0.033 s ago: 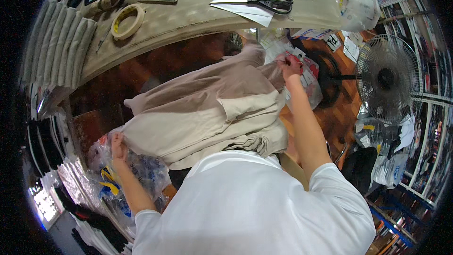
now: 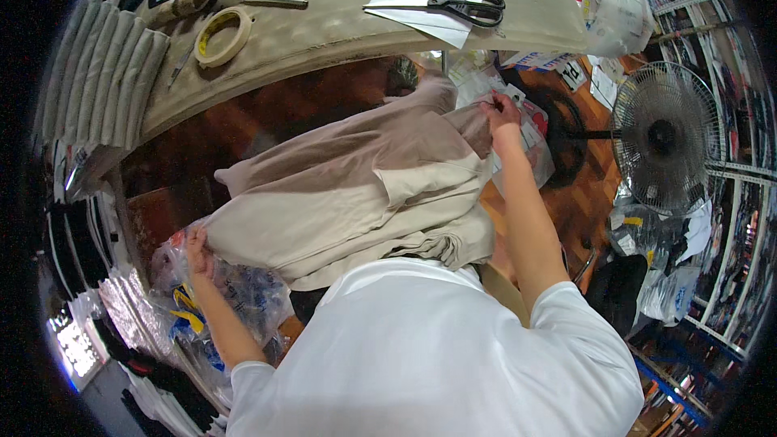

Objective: The person repeatedly folds beige pants on a cluttered worktable and places each folded unit onto a growing stack. The person handles the pants by hand, smoothing and aligning edges before stacking them. The workspace includes a computer monitor, keyboard, scissors, and tape, with a fan visible in the background.

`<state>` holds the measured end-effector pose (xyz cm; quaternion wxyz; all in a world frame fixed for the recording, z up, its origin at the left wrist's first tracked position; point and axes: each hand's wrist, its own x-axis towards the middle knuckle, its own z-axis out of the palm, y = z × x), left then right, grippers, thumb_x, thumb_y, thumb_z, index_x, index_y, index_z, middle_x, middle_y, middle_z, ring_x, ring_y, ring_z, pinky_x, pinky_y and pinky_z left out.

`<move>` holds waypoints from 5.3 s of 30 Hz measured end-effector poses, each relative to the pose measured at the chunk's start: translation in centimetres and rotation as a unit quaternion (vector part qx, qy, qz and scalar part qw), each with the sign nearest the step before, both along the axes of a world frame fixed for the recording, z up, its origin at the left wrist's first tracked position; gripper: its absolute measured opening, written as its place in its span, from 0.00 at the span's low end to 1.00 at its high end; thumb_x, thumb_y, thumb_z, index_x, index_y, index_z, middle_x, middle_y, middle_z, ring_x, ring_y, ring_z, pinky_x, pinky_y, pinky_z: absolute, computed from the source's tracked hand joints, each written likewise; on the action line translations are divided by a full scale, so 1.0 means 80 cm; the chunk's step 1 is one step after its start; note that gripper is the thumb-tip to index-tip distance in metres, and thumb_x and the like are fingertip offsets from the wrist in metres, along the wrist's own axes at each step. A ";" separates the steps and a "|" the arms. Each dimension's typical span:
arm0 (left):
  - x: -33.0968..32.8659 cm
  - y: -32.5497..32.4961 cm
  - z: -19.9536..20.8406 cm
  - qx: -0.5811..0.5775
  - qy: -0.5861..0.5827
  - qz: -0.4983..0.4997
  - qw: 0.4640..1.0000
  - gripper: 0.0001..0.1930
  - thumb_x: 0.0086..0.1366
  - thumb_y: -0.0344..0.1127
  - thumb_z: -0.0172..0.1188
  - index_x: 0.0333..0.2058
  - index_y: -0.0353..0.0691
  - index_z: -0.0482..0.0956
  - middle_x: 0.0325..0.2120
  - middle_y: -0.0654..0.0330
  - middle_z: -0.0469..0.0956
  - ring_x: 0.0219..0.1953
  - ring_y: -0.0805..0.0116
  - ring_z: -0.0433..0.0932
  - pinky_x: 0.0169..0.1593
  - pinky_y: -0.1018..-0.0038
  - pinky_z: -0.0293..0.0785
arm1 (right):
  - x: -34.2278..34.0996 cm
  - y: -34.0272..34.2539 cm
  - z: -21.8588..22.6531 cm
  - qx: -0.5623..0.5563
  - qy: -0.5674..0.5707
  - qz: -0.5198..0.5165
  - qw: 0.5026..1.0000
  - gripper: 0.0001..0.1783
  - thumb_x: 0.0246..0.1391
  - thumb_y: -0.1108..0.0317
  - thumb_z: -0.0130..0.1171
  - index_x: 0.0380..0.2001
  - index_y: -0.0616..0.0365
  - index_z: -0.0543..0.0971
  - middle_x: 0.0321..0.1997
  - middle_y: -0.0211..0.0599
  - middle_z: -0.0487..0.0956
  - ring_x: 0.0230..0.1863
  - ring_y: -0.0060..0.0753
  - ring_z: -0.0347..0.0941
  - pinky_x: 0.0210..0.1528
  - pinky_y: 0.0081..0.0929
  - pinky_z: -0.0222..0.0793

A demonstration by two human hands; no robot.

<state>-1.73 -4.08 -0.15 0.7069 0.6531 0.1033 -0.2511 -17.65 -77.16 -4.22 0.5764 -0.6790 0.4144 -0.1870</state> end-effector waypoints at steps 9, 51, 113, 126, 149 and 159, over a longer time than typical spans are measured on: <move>0.008 -0.031 -0.010 -0.034 0.007 0.109 0.993 0.11 0.62 0.38 0.59 0.42 0.47 0.71 0.37 0.65 0.75 0.42 0.68 0.73 0.48 0.71 0.70 | 0.026 0.001 -0.006 -0.038 0.014 0.021 0.999 0.17 0.49 0.68 0.63 0.42 0.57 0.73 0.36 0.34 0.75 0.37 0.27 0.70 0.40 0.26 0.66; -0.071 -0.098 -0.006 0.424 -0.283 -0.027 0.860 0.32 0.53 0.22 0.51 0.59 0.43 0.62 0.57 0.55 0.63 0.54 0.61 0.69 0.56 0.70 0.63 | -0.003 0.198 0.147 -0.375 0.100 0.465 0.796 0.23 0.42 0.76 0.58 0.45 0.46 0.75 0.54 0.41 0.68 0.53 0.49 0.64 0.56 0.41 0.61; -0.198 0.245 0.382 0.263 -0.047 0.207 0.941 0.23 0.64 0.43 0.53 0.52 0.33 0.67 0.46 0.54 0.73 0.45 0.67 0.74 0.49 0.73 0.69 | 0.094 0.468 0.125 -0.385 -0.195 0.672 0.601 0.32 0.54 0.46 0.51 0.60 0.42 0.63 0.68 0.47 0.53 0.68 0.56 0.47 0.65 0.56 0.44; -0.136 -0.183 0.378 0.014 -0.181 0.176 0.967 0.36 0.53 0.40 0.53 0.59 0.30 0.56 0.47 0.44 0.71 0.42 0.56 0.76 0.45 0.67 0.74 | 0.124 0.418 0.278 0.418 -0.147 0.623 0.644 0.33 0.59 0.45 0.48 0.61 0.52 0.61 0.56 0.41 0.69 0.56 0.36 0.67 0.54 0.36 0.66; -0.116 -0.178 0.039 0.130 0.020 0.210 0.969 0.31 0.65 0.50 0.53 0.59 0.37 0.58 0.56 0.54 0.63 0.56 0.63 0.64 0.59 0.70 0.58 | 0.131 0.294 0.035 -0.086 0.137 0.436 0.886 0.22 0.54 0.62 0.55 0.51 0.59 0.69 0.49 0.49 0.75 0.52 0.51 0.69 0.53 0.38 0.64; -0.079 -0.163 0.053 0.413 -0.192 0.136 0.880 0.24 0.64 0.44 0.56 0.50 0.32 0.62 0.44 0.49 0.70 0.47 0.62 0.69 0.52 0.69 0.63 | 0.117 0.306 0.036 -0.221 0.146 0.445 0.856 0.27 0.55 0.56 0.55 0.54 0.56 0.66 0.53 0.51 0.71 0.55 0.49 0.67 0.57 0.41 0.62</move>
